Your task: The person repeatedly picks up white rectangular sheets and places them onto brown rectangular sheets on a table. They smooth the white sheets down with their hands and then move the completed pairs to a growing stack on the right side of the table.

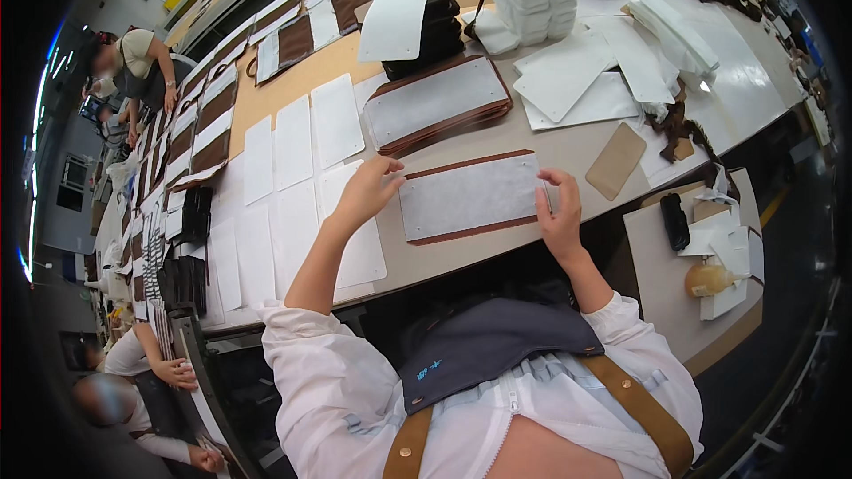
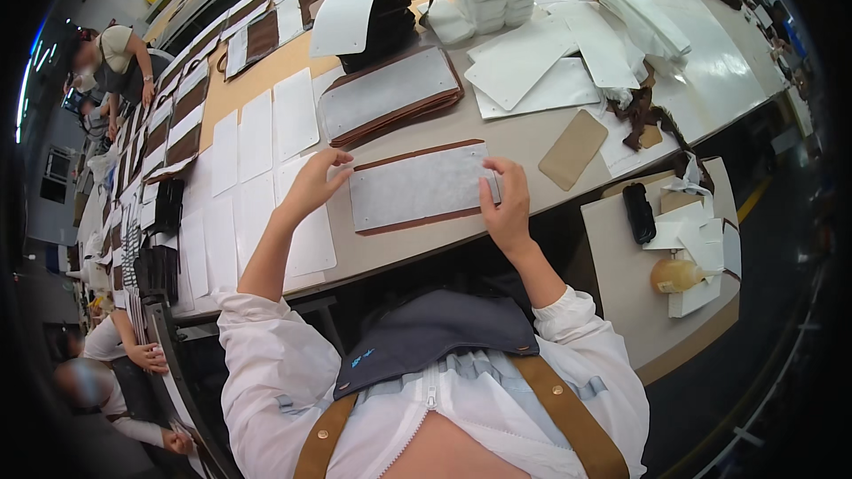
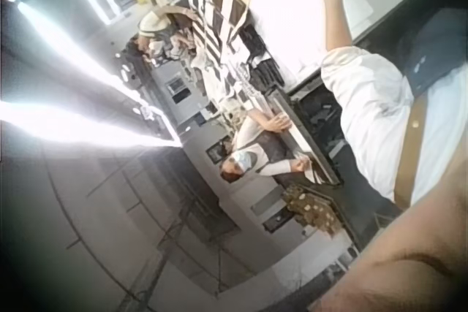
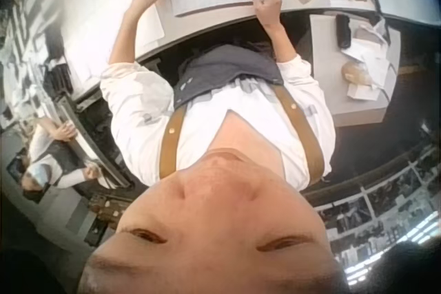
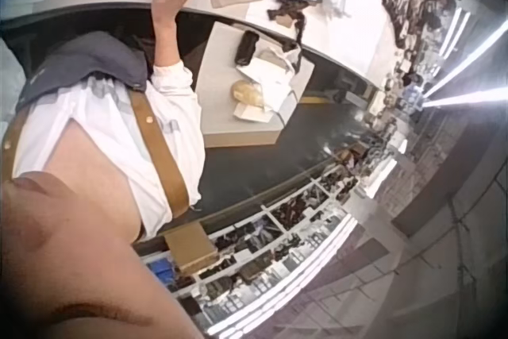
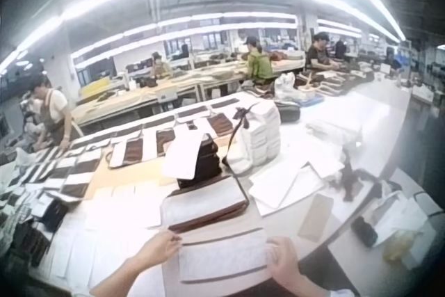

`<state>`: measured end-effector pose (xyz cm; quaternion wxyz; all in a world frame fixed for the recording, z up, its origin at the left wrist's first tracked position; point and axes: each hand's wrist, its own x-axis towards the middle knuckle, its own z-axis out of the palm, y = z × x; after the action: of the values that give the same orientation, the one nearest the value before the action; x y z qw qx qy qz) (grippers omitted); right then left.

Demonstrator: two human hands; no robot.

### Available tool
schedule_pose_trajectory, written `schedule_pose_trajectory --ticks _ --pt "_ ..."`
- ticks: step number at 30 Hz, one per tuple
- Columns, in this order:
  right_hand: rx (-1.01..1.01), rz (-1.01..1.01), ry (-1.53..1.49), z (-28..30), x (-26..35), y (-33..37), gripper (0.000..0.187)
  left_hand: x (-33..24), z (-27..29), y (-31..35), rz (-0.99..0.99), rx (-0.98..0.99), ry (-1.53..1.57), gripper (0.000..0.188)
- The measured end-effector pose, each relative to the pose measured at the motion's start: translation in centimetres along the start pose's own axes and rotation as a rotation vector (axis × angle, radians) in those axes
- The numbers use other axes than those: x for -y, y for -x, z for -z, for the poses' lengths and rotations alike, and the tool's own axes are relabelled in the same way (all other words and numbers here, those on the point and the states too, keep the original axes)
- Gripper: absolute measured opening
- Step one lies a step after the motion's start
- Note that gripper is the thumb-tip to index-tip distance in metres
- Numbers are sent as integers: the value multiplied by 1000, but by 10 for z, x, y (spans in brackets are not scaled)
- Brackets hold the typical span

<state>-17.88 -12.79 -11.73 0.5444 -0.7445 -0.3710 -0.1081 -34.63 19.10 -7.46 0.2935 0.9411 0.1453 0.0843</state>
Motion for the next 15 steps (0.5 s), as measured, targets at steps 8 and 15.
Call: schedule_pose_trajectory --ticks 8,15 --pt "194 -36 81 11 -20 -11 41 -12 -25 7 56 -8 -56 34" --pt "276 77 220 8 -16 -16 52 -31 -34 24 -77 -165 -174 44"
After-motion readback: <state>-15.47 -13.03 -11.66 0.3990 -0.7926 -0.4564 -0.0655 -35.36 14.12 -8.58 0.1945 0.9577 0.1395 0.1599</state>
